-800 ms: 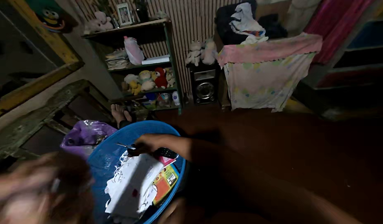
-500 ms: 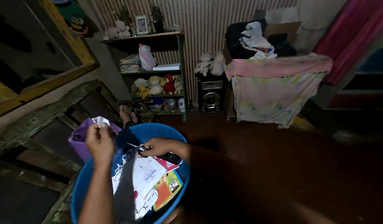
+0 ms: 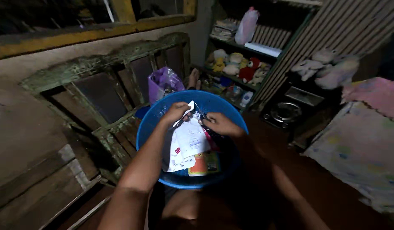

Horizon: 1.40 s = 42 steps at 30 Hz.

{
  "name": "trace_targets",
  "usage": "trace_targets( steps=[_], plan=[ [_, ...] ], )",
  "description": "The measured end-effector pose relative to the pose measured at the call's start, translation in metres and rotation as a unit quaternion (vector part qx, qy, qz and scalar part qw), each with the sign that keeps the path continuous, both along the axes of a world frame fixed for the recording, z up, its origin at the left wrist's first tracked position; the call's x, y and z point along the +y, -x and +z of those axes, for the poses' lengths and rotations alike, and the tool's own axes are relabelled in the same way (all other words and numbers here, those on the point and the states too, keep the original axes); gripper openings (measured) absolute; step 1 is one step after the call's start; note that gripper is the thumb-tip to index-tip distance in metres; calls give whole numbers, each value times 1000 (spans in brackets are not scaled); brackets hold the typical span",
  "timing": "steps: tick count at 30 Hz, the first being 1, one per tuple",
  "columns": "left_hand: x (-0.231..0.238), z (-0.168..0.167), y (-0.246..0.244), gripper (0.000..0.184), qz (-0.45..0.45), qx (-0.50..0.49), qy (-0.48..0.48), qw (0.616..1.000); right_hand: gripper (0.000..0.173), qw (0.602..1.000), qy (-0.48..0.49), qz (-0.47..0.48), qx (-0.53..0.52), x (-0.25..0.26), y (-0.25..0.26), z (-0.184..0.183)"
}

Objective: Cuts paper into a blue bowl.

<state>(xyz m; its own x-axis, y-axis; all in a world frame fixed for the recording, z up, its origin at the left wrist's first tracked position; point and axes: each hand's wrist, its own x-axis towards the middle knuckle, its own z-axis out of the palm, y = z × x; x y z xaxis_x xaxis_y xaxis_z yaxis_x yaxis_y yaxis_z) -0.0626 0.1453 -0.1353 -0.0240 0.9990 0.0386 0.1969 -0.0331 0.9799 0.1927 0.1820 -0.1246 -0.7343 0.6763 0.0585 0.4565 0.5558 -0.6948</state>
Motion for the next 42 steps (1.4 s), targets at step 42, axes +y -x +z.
trace_targets(
  steps=[42],
  plan=[
    [-15, 9, -26, 28, -97, -10, -35, 995, 47, 996, 70, 4, 60, -6, -21, -13]
  ],
)
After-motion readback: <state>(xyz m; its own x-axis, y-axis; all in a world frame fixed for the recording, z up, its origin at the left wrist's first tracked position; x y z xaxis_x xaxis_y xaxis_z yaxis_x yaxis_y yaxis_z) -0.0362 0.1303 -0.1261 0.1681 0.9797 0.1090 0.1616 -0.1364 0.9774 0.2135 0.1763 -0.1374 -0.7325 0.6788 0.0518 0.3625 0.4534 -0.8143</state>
